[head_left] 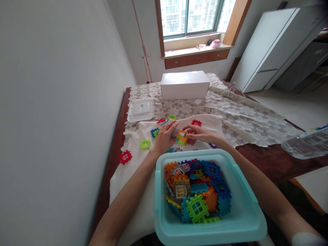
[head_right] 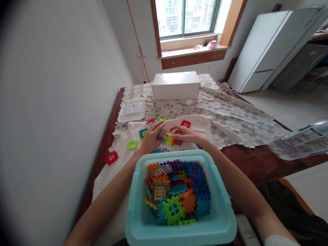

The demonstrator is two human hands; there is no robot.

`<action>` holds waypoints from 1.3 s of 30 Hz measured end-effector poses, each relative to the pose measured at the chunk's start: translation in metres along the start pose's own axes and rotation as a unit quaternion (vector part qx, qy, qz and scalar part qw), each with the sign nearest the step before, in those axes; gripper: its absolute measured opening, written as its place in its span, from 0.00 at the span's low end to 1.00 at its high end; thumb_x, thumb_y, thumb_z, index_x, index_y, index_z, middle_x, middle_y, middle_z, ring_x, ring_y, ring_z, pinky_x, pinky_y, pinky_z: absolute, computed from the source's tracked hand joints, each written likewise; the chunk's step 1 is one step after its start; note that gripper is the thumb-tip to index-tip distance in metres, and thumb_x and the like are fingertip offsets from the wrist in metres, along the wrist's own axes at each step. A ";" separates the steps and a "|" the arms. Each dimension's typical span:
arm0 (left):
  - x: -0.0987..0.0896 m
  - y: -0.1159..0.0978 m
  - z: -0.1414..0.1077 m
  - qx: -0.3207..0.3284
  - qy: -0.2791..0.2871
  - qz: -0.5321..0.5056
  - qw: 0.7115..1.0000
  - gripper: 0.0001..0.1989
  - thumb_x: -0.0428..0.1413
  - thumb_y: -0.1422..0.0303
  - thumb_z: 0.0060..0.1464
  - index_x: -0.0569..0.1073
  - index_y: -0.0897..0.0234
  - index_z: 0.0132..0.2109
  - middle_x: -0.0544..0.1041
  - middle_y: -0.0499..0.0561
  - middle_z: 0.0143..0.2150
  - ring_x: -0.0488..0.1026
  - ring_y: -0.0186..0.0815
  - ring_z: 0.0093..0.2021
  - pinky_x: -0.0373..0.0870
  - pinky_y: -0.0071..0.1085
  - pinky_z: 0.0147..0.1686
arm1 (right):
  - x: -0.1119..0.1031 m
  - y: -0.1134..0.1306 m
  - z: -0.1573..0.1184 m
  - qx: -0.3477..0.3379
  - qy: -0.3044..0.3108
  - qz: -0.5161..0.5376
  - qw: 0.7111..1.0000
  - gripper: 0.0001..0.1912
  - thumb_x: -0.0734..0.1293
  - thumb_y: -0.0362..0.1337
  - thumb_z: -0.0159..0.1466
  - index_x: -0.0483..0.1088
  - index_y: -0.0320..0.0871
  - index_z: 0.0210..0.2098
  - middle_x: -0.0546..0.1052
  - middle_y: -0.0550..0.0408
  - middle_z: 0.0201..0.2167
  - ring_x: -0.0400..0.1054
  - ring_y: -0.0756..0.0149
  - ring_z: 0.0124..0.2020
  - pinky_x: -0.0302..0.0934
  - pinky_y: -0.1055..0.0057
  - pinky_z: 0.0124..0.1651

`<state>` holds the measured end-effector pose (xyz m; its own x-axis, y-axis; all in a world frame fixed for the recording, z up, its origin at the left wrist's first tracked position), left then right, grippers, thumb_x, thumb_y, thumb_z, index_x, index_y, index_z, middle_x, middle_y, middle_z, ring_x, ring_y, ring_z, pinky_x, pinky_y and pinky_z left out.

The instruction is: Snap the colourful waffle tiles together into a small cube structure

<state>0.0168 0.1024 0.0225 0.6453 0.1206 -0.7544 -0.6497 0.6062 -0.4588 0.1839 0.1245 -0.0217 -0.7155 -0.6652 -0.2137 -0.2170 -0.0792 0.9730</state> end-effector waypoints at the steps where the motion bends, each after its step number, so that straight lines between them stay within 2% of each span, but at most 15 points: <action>1: -0.001 0.004 0.000 -0.012 -0.006 -0.011 1.000 0.39 0.57 0.83 0.59 0.72 0.57 0.75 0.70 0.58 0.78 0.66 0.49 0.79 0.65 0.54 0.79 | 0.001 -0.001 -0.001 0.009 0.011 0.007 1.000 0.33 0.77 0.58 0.68 0.72 0.47 0.64 0.83 0.49 0.48 0.80 0.58 0.44 0.78 0.62 0.44; 4: -0.001 0.011 -0.001 -0.041 -0.008 -0.026 0.999 0.40 0.55 0.86 0.54 0.75 0.59 0.72 0.69 0.58 0.79 0.65 0.51 0.79 0.64 0.55 0.80 | 0.003 0.001 -0.002 0.005 0.025 0.025 0.999 0.34 0.82 0.51 0.63 0.75 0.48 0.63 0.83 0.50 0.50 0.80 0.59 0.43 0.78 0.62 0.46; 8: 0.000 0.011 0.000 -0.049 0.000 -0.034 0.998 0.37 0.55 0.85 0.56 0.77 0.57 0.70 0.71 0.57 0.77 0.66 0.51 0.78 0.64 0.58 0.80 | 0.003 0.001 0.000 -0.017 0.017 0.031 0.999 0.32 0.83 0.41 0.57 0.78 0.49 0.60 0.83 0.51 0.55 0.80 0.57 0.48 0.78 0.61 0.52; 12: 0.000 0.011 0.000 -0.048 0.001 -0.038 0.998 0.34 0.54 0.84 0.58 0.78 0.56 0.68 0.75 0.56 0.74 0.69 0.50 0.77 0.66 0.57 0.79 | 0.003 -0.006 0.005 -0.020 -0.001 0.020 1.000 0.32 0.81 0.38 0.56 0.78 0.48 0.60 0.83 0.51 0.53 0.79 0.55 0.50 0.78 0.60 0.53; 15: -0.001 0.010 0.000 -0.052 0.000 -0.038 0.998 0.35 0.54 0.85 0.56 0.77 0.57 0.68 0.74 0.56 0.74 0.68 0.50 0.77 0.65 0.57 0.79 | 0.003 -0.009 0.006 -0.023 -0.005 0.009 1.000 0.33 0.79 0.36 0.56 0.77 0.47 0.61 0.84 0.51 0.51 0.79 0.54 0.50 0.77 0.58 0.53; 19: -0.005 0.012 0.000 -0.072 -0.017 -0.049 0.996 0.40 0.54 0.86 0.50 0.76 0.59 0.69 0.72 0.58 0.76 0.67 0.51 0.77 0.62 0.58 0.80 | 0.004 -0.009 0.007 -0.033 -0.009 -0.006 0.999 0.34 0.78 0.35 0.57 0.75 0.46 0.64 0.84 0.50 0.48 0.79 0.52 0.50 0.77 0.57 0.54; 25: -0.016 0.025 -0.003 -0.125 -0.071 -0.084 0.986 0.44 0.54 0.85 0.42 0.74 0.64 0.69 0.72 0.61 0.76 0.66 0.54 0.79 0.60 0.58 0.81 | 0.004 0.000 0.004 -0.049 -0.024 -0.034 0.998 0.31 0.78 0.34 0.58 0.78 0.51 0.61 0.83 0.49 0.57 0.80 0.50 0.55 0.78 0.54 0.59; 32: -0.008 0.024 -0.001 -0.109 -0.038 -0.102 0.988 0.41 0.52 0.83 0.45 0.74 0.63 0.68 0.76 0.60 0.72 0.69 0.52 0.75 0.62 0.55 0.80 | 0.002 0.001 0.005 -0.052 -0.031 -0.049 0.997 0.31 0.79 0.36 0.57 0.80 0.54 0.61 0.84 0.50 0.59 0.79 0.47 0.57 0.74 0.47 0.68; 39: -0.003 0.029 -0.003 -0.119 -0.033 -0.120 0.985 0.38 0.52 0.83 0.47 0.72 0.63 0.66 0.77 0.61 0.67 0.73 0.50 0.71 0.68 0.54 0.76 | 0.004 0.001 0.006 -0.053 -0.031 -0.050 0.997 0.32 0.78 0.37 0.58 0.79 0.54 0.62 0.84 0.52 0.57 0.80 0.51 0.55 0.77 0.53 0.62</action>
<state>-0.0053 0.1177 0.0099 0.8113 0.0527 -0.5822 -0.5462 0.4232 -0.7229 0.1773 0.1262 -0.0225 -0.7337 -0.6038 -0.3116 -0.2206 -0.2220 0.9498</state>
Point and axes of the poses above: each hand's wrist, its own z-axis towards the middle knuckle, its own x-axis out of the palm, y = z × x, the point moved 10 cm from there along z, towards the middle knuckle
